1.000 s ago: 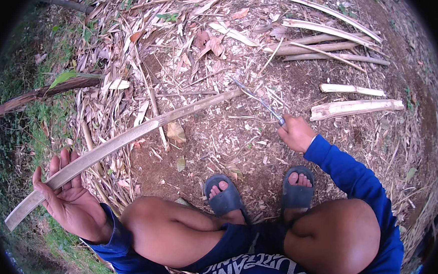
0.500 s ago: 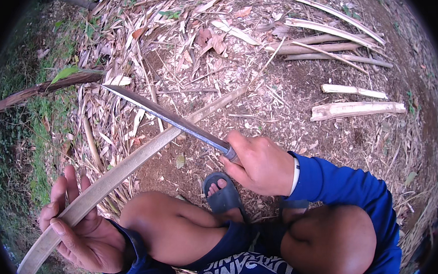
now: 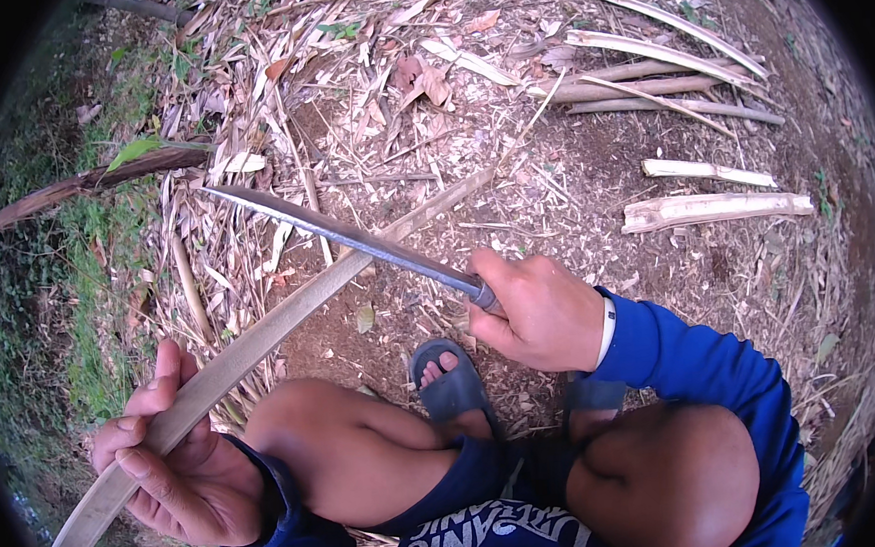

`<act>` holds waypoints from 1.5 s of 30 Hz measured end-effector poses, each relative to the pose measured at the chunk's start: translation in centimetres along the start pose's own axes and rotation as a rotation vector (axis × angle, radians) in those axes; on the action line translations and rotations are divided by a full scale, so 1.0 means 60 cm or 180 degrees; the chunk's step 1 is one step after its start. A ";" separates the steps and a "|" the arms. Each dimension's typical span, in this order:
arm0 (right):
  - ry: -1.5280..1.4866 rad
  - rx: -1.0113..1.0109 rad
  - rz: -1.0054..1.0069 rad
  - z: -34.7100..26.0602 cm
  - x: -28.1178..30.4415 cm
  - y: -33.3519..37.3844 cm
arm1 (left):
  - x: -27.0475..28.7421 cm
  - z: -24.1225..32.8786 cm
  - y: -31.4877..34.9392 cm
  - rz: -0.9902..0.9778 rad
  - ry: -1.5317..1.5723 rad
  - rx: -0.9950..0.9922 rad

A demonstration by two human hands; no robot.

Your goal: The person uses a machete to split long wooden sticks into thinner strips. They repeatedly strike the wood held in the left hand with the machete in the right hand, producing multiple thin slats that accumulate on the ground.

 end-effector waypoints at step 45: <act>0.0551 -0.0380 0.0039 0.107 -0.005 -0.007 | -0.028 -0.006 0.012 0.0190 -0.0294 -0.0636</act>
Point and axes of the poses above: each hand's wrist, its own y-axis away from the middle knuckle, its own x-axis out of the back of the hand, z = x × y, the point moved 4 cm from there along -y, towards the middle knuckle, and after that the axes turned 10 degrees about x, right-handed, at the moved point
